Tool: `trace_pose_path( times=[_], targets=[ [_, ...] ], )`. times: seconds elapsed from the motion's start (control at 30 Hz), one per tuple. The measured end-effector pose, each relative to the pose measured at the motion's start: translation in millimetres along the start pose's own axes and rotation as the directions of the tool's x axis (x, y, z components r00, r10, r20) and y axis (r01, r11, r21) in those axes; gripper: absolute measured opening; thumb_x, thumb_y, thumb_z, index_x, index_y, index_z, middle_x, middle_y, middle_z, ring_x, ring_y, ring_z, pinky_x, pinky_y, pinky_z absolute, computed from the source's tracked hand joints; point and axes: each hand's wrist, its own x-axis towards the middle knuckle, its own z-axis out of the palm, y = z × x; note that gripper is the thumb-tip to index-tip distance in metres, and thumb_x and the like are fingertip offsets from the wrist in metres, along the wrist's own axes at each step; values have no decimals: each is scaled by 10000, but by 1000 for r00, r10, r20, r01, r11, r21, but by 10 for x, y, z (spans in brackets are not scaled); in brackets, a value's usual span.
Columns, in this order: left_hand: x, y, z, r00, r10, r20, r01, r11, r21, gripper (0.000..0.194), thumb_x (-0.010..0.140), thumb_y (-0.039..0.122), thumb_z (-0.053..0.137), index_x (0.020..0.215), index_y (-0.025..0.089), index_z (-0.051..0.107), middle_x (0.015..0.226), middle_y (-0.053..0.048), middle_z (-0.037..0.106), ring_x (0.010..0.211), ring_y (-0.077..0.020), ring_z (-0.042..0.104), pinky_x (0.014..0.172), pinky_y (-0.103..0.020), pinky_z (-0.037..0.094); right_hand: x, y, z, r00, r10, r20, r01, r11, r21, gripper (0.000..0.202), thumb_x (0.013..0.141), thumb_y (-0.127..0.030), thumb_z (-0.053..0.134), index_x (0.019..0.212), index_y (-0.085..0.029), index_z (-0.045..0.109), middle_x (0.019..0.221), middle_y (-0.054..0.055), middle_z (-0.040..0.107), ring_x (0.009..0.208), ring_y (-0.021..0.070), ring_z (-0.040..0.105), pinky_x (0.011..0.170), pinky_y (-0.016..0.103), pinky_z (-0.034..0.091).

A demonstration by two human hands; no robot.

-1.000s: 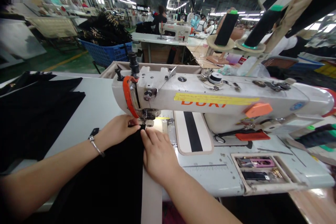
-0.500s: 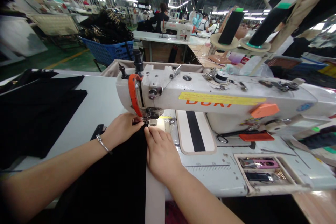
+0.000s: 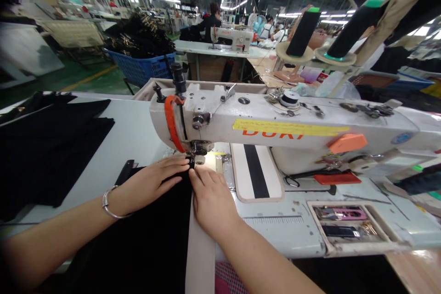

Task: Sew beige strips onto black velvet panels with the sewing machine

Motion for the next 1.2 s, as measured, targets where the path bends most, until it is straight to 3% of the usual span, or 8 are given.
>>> trace_pose_path(
  times=[0.33,0.43,0.53,0.63,0.77,0.87,1.03,1.2],
  targets=[
    [-21,-59,-10,998,52,29,-53,998,33,327,994,227,490,1301,198,598,1419,-71,551,1353,-210,466,1190,-480,312,-14,-17,-21,1000,-3,8,3,1000,10,506,917,-80,468,1419,-148,476,1392,107,516,1245,270,459,1081,448,393],
    [-277,176,-141,988,119,98,-125,990,63,409,979,362,537,1362,220,549,1446,-82,524,1375,-256,441,1165,-555,317,-236,-127,-77,1000,-10,1,10,999,32,504,898,-64,465,1393,-144,509,1376,101,538,1234,268,477,1072,447,405],
    [-724,543,-191,938,306,162,-315,949,31,642,862,559,643,1403,243,503,1492,-80,469,1397,-272,407,1189,-549,261,-629,-319,-146,996,-76,-39,78,994,78,484,884,-74,457,1355,-141,545,1345,87,576,1217,249,511,1065,436,418],
    [-1081,832,-99,901,413,131,-422,905,47,488,883,371,667,1335,220,563,1446,-67,524,1381,-237,429,1233,-502,150,-988,-498,-201,983,-139,-116,146,988,52,426,891,-105,475,1300,-142,587,1277,75,635,1197,221,555,1080,421,415],
    [-1197,968,72,910,415,-5,-414,908,68,250,931,126,554,1146,190,665,1280,-48,654,1317,-206,502,1241,-489,144,-1228,-591,-224,970,-185,-160,184,983,-19,362,914,-238,536,1253,-145,623,1248,65,662,1204,216,569,1090,403,432],
    [-1179,981,142,906,419,-57,-415,907,70,206,957,140,532,1089,187,683,1221,-31,684,1283,-191,532,1249,-469,126,-1299,-586,-178,957,-251,-145,240,967,-89,373,966,-317,484,1250,-122,626,1252,75,662,1199,225,575,1061,407,474],
    [-1200,986,183,924,369,-97,-365,929,63,164,952,276,596,1077,212,681,1247,-5,671,1281,-190,528,1255,-459,114,-1351,-594,-5,927,-258,-273,211,959,-188,346,1033,-183,352,1149,-174,678,1145,40,708,1119,182,617,1040,359,494],
    [-1188,990,130,913,398,-93,-395,917,47,225,955,108,491,1020,193,689,1166,-10,704,1239,-173,560,1239,-450,192,-1349,-633,29,926,-228,-300,200,972,-119,332,1027,-208,366,1142,-166,675,1119,69,700,1082,192,622,1024,370,502]
  ],
)
